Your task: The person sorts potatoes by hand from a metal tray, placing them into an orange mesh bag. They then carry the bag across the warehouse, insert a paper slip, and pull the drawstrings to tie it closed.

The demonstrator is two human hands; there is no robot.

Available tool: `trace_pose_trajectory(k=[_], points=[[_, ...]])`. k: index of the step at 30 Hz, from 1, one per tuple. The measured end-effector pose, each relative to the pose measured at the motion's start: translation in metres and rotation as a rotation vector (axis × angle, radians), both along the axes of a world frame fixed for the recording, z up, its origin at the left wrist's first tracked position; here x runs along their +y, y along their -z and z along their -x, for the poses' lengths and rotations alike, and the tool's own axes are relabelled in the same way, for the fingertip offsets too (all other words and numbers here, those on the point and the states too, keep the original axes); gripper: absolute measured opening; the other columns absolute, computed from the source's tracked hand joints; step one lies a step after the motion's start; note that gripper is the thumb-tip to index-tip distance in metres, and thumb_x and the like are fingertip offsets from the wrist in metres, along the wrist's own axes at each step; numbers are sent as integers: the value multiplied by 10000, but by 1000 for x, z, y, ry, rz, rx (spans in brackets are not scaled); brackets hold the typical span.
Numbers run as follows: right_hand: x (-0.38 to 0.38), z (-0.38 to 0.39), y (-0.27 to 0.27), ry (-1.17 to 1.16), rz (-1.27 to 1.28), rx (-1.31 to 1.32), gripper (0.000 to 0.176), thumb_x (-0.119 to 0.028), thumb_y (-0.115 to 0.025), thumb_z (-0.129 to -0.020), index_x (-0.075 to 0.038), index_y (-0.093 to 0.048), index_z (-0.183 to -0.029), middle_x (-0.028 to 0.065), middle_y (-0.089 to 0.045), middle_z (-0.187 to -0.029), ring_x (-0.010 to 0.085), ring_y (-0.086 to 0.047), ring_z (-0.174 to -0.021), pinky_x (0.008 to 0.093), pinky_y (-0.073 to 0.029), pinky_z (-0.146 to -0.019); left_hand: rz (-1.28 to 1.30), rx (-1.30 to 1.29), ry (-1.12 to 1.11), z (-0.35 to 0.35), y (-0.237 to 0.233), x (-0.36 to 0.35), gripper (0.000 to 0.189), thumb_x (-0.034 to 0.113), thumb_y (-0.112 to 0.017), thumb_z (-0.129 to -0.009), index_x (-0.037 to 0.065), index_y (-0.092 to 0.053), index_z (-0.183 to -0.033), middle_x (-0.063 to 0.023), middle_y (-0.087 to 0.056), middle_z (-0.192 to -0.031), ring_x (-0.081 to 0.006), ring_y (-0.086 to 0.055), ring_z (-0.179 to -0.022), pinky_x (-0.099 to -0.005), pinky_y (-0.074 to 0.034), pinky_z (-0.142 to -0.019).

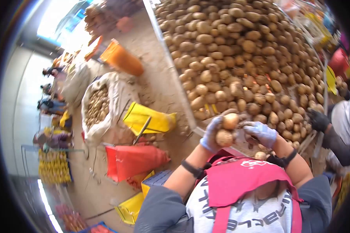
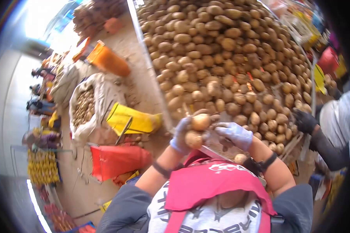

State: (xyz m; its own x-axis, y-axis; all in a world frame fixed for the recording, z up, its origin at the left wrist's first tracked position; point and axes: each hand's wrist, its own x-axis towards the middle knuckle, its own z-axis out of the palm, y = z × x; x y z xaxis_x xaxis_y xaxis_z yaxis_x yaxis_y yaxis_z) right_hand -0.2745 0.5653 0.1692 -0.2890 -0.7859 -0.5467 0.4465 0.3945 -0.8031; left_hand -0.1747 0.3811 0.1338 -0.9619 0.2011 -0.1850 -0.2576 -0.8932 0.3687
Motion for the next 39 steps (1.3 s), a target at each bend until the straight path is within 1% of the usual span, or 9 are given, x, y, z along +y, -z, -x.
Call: trace_pose_trajectory(k=[9, 13, 16, 18, 21, 25, 30, 38, 39], points=[[17, -27, 12, 91, 0, 231, 264, -289, -480, -924, -49, -586, -887, 29, -567, -722, 107, -529, -557, 265, -488, -514, -314, -155, -292, -65, 5, -78, 578, 457, -586, -775, 7, -497, -1126, -111, -566, -829, -199, -553, -719, -330, -504, -702], [128, -49, 3, 121, -160, 431, 272, -326, -524, -904, -61, -585, -911, 25, -586, -727, 98, -547, -607, 243, -464, -522, 166, -324, -881, -126, 42, -257, 630, 367, -639, -746, -88, -445, -1135, -164, -578, -911, -208, -603, -768, -335, -559, -709], [240, -99, -1, 229, -419, -95, 407, -313, -506, -899, -70, -498, -1226, 70, -646, -850, 111, -614, -649, 231, -462, -518, 426, -624, -1239, -127, 44, -351, 522, 369, -614, -776, -34, -520, -1096, -142, -594, -934, -192, -597, -824, -333, -528, -702], [296, -146, -2, -551, -1049, 347, 557, -381, -535, -835, -107, -452, -1313, 128, -604, -1127, 239, -595, -1033, 354, -472, -819, 868, -936, -1146, -112, 49, -381, 483, 363, -598, -806, -10, -545, -1109, -131, -600, -919, -178, -599, -822, -300, -522, -678], [310, -135, 10, -97, -1041, 437, 521, -423, -539, -821, -108, -515, -1236, 154, -586, -1144, 302, -558, -1066, 380, -442, -885, 1568, -930, -984, -64, 42, -329, 430, 354, -576, -851, 26, -582, -1130, -115, -611, -898, -157, -601, -819, -251, -512, -640], [224, -49, 48, 258, -796, 1040, 427, -354, -601, -796, -78, -563, -1120, 166, -522, -1172, 330, -531, -1049, 385, -437, -897, 1951, 320, -636, 23, 29, -97, 284, 101, -551, -835, 84, -617, -1111, -50, -590, -874, -168, -578, -736, -265, -498, -693], [88, 95, 134, 266, -725, 1316, 546, -398, -620, -771, -139, -491, -1233, 199, -450, -1291, 361, -427, -1192, 424, -357, -992, 2138, 371, 616, 62, 46, 120, 537, 350, -618, -781, 148, -448, -1249, -204, -475, -1223, -375, -565, -1007, -466, -495, -766], [176, 9, 117, 622, -784, 1485, 451, -369, -592, -795, -110, -549, -1161, 208, -521, -1135, 368, -523, -1037, 434, -429, -895, 1956, 375, 554, 76, 94, 142, 734, 186, -706, -686, 162, -371, -1338, -227, -447, -1229, -366, -576, -990, -445, -501, -805], [187, -8, 109, 484, -665, 1401, 413, -336, -606, -783, -107, -559, -1124, 192, -533, -1093, 354, -542, -1002, 426, -448, -862, 1521, 118, 564, 73, 96, 134, 652, 189, -676, -705, 128, -417, -1300, -188, -502, -1176, -315, -568, -986, -422, -497, -814]])
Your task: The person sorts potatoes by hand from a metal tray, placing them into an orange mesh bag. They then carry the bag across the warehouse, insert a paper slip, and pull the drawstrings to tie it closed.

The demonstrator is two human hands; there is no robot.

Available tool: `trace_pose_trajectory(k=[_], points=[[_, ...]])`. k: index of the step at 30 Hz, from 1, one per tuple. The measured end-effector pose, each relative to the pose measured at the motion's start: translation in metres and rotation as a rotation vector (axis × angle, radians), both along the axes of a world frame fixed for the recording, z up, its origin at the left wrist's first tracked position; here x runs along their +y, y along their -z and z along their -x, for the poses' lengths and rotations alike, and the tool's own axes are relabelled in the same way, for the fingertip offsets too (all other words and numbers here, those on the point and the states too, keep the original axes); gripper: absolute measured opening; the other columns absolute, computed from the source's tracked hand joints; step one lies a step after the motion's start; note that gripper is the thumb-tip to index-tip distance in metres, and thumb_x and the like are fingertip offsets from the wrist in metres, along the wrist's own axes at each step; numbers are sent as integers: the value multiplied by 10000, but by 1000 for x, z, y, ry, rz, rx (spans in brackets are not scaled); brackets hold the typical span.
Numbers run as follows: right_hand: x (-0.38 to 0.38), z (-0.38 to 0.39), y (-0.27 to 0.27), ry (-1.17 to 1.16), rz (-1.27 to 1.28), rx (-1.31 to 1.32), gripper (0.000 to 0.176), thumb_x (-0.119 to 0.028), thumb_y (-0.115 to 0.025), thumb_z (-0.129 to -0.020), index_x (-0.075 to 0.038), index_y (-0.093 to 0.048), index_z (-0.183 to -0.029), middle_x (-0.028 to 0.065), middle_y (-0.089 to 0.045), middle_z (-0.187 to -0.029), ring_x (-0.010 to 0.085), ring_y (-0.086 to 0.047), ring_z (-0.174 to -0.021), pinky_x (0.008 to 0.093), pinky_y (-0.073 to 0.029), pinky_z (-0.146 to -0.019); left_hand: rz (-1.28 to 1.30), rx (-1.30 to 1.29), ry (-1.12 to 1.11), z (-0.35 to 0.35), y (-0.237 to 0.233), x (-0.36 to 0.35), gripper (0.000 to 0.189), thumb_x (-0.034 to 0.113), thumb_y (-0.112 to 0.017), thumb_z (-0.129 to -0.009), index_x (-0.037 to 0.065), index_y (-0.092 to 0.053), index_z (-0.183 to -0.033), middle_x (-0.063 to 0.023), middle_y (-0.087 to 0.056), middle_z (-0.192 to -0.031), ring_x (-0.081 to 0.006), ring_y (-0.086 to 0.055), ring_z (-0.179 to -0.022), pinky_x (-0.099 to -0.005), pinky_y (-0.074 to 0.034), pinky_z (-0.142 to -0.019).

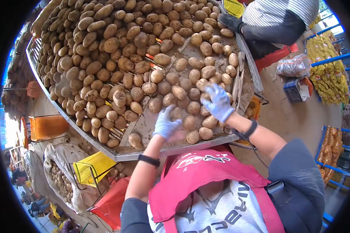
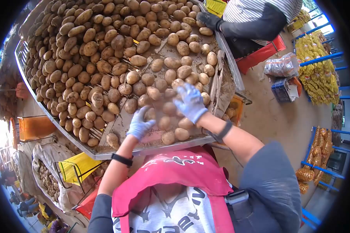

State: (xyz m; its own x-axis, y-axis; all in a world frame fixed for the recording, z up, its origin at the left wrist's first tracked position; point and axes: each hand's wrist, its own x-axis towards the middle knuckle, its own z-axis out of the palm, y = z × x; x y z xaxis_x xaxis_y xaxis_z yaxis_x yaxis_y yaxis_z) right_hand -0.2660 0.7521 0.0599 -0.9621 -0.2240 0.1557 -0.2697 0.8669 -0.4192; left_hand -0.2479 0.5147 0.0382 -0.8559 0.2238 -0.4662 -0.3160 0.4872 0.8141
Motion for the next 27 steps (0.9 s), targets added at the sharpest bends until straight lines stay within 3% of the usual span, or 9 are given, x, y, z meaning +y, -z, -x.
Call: trace_pose_trajectory(k=[3, 7, 8, 12, 15, 17, 19, 21, 27], points=[[-13, -44, -12, -380, 80, -191, 347, -276, -638, -748, -106, -563, -1041, 152, -535, -1054, 322, -583, -932, 410, -490, -785, -958, -446, -465, -12, -8, -36, 532, 320, -595, -756, 79, -497, -1220, -155, -562, -1151, -253, -579, -959, -409, -483, -822], [-78, -34, -4, -244, -199, -690, 456, -270, -656, -734, -123, -525, -1145, 162, -481, -1146, 345, -575, -965, 427, -484, -818, -1274, -627, -733, -22, -41, -46, 474, 426, -548, -771, 85, -573, -1099, -160, -610, -1015, -265, -585, -903, -408, -492, -802], [-86, -29, -3, -118, 5, -713, 480, -276, -654, -735, -125, -515, -1169, 166, -477, -1158, 354, -566, -987, 427, -475, -843, -1409, -517, -754, -29, -31, -45, 390, 416, -532, -799, 90, -601, -1003, -160, -611, -1007, -284, -602, -854, -432, -499, -773], [-106, -37, -9, -38, 644, -197, 518, -309, -638, -744, -107, -495, -1199, 182, -467, -1179, 371, -541, -1040, 420, -441, -903, -1216, -759, -628, -50, -3, -72, 468, 495, -531, -841, 93, -552, -1079, -146, -604, -1039, -262, -617, -864, -436, -525, -720], [-107, -58, -23, -239, 227, 75, 517, -313, -626, -738, -89, -497, -1187, 158, -490, -1183, 357, -522, -1047, 425, -412, -911, -1079, -744, -610, -62, -44, -30, 586, 430, -630, -804, 33, -466, -1203, -124, -575, -1110, -228, -596, -827, -362, -521, -685], [-55, -29, -52, -275, 444, -468, 474, -285, -625, -735, -121, -531, -1169, 111, -510, -1185, 325, -510, -1054, 444, -364, -951, -1356, -737, -478, -66, -22, -40, 575, 414, -624, -811, 23, -451, -1197, -138, -565, -1116, -218, -592, -776, -373, -523, -679], [2, -33, -37, -181, -24, -95, 463, -271, -639, -708, -120, -575, -1140, 116, -556, -1113, 309, -513, -1023, 490, -360, -910, -1415, -648, -604, -59, -47, -45, 558, 400, -616, -821, 20, -441, -1191, -154, -562, -1119, -206, -587, -734, -373, -531, -662], [31, -52, -13, -359, -398, -184, 422, -276, -637, -710, -127, -604, -1103, 117, -533, -1176, 318, -471, -1127, 524, -305, -979, -1451, -502, -815, -49, -57, -57, 557, 440, -579, -839, 23, -445, -1183, -162, -572, -1088, -180, -581, -703, -341, -536, -602], [17, -51, 7, -326, -377, -193, 491, -368, -668, -684, -206, -601, -1143, 186, -392, -1323, 369, -301, -1284, 555, -189, -1055, -1292, -481, -879, -54, -67, -75, 588, 463, -557, -839, 19, -435, -1205, -187, -550, -1161, -233, -595, -813, -369, -545, -626]])
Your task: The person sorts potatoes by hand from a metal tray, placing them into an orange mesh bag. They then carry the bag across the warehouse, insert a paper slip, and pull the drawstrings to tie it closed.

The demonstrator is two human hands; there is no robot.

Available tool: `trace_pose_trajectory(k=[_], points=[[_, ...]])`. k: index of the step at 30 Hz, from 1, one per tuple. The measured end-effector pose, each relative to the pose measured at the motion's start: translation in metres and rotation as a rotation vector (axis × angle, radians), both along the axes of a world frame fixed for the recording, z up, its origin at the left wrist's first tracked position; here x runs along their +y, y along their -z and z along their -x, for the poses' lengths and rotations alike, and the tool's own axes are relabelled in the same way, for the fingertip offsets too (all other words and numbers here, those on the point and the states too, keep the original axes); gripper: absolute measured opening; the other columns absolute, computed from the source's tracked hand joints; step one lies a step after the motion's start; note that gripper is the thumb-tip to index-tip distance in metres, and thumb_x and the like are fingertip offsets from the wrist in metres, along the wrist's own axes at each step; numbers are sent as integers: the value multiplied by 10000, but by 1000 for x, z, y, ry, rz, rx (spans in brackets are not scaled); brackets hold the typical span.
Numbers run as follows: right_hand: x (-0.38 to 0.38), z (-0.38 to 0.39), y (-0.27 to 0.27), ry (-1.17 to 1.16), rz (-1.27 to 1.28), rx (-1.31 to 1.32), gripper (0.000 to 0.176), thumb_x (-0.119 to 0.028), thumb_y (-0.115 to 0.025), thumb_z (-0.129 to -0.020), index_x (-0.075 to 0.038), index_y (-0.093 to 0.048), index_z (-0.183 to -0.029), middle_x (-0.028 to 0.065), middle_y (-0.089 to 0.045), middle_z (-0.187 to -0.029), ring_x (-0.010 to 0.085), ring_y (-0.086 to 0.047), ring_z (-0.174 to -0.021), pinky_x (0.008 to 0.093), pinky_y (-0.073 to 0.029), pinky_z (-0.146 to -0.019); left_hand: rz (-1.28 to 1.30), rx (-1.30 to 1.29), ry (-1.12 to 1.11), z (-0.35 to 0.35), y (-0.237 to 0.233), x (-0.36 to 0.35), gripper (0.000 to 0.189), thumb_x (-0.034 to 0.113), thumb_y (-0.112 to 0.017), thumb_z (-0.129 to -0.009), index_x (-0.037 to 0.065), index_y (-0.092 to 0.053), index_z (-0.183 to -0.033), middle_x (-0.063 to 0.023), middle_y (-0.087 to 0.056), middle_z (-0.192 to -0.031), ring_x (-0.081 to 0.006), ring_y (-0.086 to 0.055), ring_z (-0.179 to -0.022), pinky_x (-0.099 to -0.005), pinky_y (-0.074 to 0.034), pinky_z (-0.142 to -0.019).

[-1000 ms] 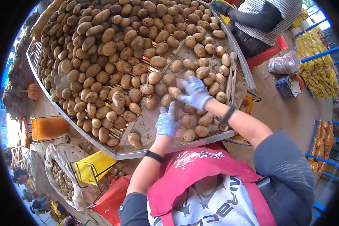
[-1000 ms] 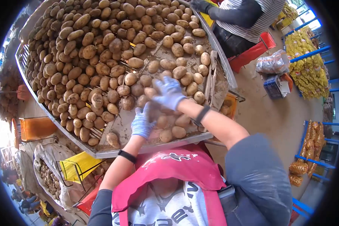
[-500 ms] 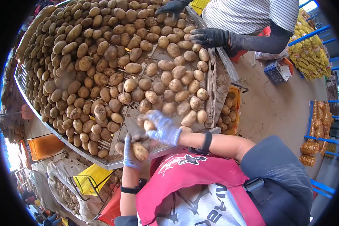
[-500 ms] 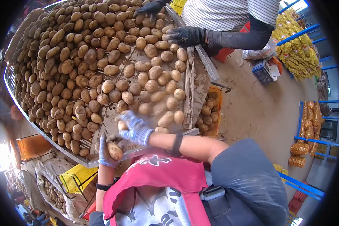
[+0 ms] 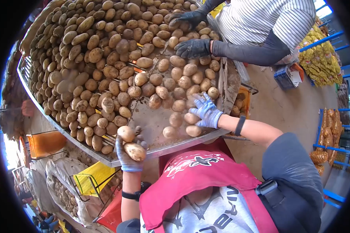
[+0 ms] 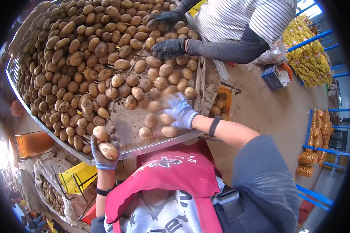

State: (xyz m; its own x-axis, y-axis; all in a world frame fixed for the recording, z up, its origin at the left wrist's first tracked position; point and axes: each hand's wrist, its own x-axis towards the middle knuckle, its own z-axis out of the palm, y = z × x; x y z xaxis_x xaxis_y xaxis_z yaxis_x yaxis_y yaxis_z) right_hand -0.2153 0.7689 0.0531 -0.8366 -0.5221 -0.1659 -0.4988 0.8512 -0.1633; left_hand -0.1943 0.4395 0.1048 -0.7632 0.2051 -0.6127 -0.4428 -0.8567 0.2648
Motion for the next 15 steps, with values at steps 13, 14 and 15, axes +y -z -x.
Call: trace_pose_trajectory(k=[13, 14, 15], points=[[-74, 18, -56, 358, 710, -291, 572, -295, -593, -853, -80, -392, -1343, 184, -385, -1375, 259, -394, -1263, 350, -360, -1009, -100, 249, 110, -34, 26, -3, 697, 545, -547, -773, 134, -404, -1318, -136, -492, -1260, -304, -482, -1152, -402, -521, -769], [-59, 22, -45, 567, 718, -258, 563, -334, -597, -830, -91, -431, -1310, 189, -461, -1288, 285, -499, -1146, 370, -420, -939, -101, 250, 57, -40, 16, -14, 691, 512, -578, -760, 123, -419, -1308, -134, -494, -1268, -293, -485, -1162, -419, -508, -845], [-48, 17, -51, 520, 452, -327, 587, -352, -610, -809, -95, -435, -1308, 195, -468, -1269, 305, -510, -1127, 383, -430, -929, -108, 271, 34, -46, 5, -25, 689, 513, -576, -761, 117, -423, -1304, -145, -481, -1281, -324, -468, -1179, -423, -518, -827]])
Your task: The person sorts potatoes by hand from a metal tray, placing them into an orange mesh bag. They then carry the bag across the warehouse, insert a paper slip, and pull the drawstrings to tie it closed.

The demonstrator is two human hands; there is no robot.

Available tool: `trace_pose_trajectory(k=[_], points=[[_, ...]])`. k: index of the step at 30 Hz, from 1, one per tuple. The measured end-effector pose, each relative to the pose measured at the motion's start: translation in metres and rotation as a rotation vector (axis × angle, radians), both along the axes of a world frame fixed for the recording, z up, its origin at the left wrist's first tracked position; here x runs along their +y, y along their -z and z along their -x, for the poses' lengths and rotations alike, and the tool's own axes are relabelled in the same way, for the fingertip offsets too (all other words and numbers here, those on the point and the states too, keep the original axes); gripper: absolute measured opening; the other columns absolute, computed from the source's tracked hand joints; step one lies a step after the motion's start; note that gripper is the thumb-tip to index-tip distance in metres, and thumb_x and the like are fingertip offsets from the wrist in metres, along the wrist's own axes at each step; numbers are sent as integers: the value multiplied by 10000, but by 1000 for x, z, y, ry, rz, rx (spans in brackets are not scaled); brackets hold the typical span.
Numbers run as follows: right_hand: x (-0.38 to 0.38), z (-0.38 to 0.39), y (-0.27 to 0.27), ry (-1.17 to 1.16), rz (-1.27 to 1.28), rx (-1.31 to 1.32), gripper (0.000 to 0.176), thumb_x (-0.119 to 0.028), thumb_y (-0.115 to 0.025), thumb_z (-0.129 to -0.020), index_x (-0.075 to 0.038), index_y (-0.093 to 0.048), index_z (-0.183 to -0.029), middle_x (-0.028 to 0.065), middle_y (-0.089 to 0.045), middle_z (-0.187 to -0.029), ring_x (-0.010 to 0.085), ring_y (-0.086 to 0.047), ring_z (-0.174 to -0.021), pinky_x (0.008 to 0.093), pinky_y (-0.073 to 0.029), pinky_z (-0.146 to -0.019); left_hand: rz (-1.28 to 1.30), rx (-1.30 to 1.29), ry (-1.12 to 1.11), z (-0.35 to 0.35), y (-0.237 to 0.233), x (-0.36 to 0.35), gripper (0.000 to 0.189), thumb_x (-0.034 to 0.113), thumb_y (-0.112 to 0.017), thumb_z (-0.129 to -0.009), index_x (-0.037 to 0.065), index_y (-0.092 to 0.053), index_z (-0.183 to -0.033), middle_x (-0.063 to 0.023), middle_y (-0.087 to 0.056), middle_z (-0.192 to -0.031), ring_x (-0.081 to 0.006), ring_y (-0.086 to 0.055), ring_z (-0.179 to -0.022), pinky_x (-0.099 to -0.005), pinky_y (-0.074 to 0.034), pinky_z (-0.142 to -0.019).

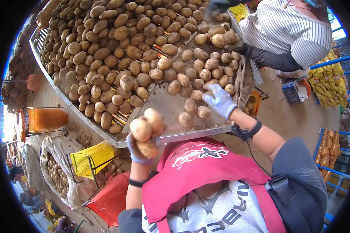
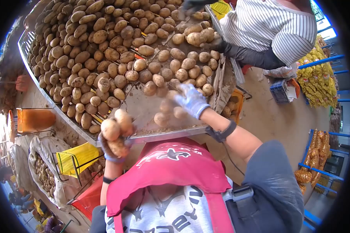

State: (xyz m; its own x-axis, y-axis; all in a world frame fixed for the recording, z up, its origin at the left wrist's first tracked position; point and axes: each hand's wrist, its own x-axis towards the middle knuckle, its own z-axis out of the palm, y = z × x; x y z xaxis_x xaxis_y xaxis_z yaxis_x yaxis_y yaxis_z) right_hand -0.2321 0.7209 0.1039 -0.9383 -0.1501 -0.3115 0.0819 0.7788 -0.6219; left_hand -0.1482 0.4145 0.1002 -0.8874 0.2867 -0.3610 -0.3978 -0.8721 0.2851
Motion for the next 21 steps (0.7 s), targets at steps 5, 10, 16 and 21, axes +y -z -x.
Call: trace_pose_trajectory(k=[5, 10, 16, 21], points=[[-12, -47, 59, -171, -312, -47, 596, -344, -639, -758, -124, -448, -1279, 206, -498, -1202, 354, -530, -1083, 421, -443, -913, 53, -175, -213, -46, 30, -57, 654, 546, -584, -742, 141, -469, -1243, -141, -455, -1265, -392, -446, -1137, -385, -527, -626], [-19, -23, 37, 230, 890, -891, 526, -240, -577, -822, -127, -385, -1298, 153, -550, -1103, 285, -610, -959, 416, -522, -800, 291, 115, -417, -58, -12, -42, 321, 397, -455, -890, 152, -499, -687, -27, -369, -681, -153, -340, -629, -275, -313, -625], [-54, -18, 20, 291, 1481, -1126, 407, -238, -540, -815, -99, -491, -1194, 187, -575, -1094, 321, -595, -957, 425, -518, -769, 408, 402, -459, -74, -10, -75, 271, 199, -659, -774, 151, -405, -696, -2, -335, -712, -145, -306, -641, -281, -284, -582], [-165, -9, 16, 117, 895, -1171, 420, -518, -432, -896, -116, -538, -955, 52, -605, -670, 139, -579, -505, 258, -457, -377, 394, -72, -527, -120, -18, -113, 428, 534, -453, -844, 129, -509, -971, -49, -506, -984, -211, -461, -897, -325, -422, -758]])
